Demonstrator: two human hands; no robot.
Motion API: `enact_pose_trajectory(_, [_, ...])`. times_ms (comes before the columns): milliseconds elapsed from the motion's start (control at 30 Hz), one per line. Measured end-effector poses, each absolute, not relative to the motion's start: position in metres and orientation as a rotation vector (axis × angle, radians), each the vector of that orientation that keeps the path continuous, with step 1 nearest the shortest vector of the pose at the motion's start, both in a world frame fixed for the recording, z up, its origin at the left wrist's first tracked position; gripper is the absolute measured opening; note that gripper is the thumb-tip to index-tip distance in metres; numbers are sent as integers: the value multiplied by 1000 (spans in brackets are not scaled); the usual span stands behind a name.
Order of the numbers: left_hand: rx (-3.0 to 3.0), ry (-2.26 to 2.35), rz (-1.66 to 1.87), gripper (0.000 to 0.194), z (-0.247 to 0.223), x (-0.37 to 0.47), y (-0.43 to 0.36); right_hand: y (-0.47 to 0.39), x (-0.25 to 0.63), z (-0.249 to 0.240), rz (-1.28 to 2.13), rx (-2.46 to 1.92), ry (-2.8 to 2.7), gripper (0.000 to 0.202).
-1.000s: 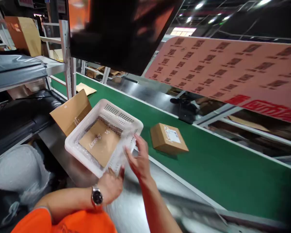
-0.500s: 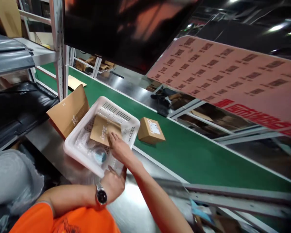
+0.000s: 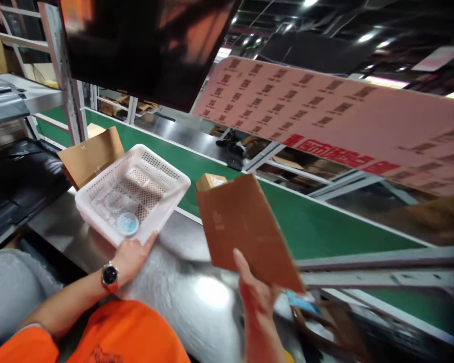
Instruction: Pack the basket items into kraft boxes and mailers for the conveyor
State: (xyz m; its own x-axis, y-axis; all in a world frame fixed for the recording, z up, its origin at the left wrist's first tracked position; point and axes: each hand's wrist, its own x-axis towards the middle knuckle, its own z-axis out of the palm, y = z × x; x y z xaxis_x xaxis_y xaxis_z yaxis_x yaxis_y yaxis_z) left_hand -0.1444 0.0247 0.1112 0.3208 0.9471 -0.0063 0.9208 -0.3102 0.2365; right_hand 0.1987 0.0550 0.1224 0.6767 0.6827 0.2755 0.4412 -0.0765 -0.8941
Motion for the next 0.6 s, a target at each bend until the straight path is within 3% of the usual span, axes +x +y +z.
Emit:
enact_pose_trajectory(200, [2425, 1907, 538, 78, 124, -144, 20, -26, 237, 3, 805, -1856, -825, 59])
enact_pose_trajectory(367, [2401, 1722, 1073, 58, 125, -94, 11, -62, 237, -55, 1110, -1737, -930, 43])
enact_pose_trajectory(433, [2350, 1534, 1080, 52, 108, -59, 7, -68, 243, -62, 1162, -1662, -979, 43])
enact_pose_trajectory(600, [1942, 1547, 693, 62, 35, 14, 7, -70, 255, -67, 1260, -1551, -1000, 46])
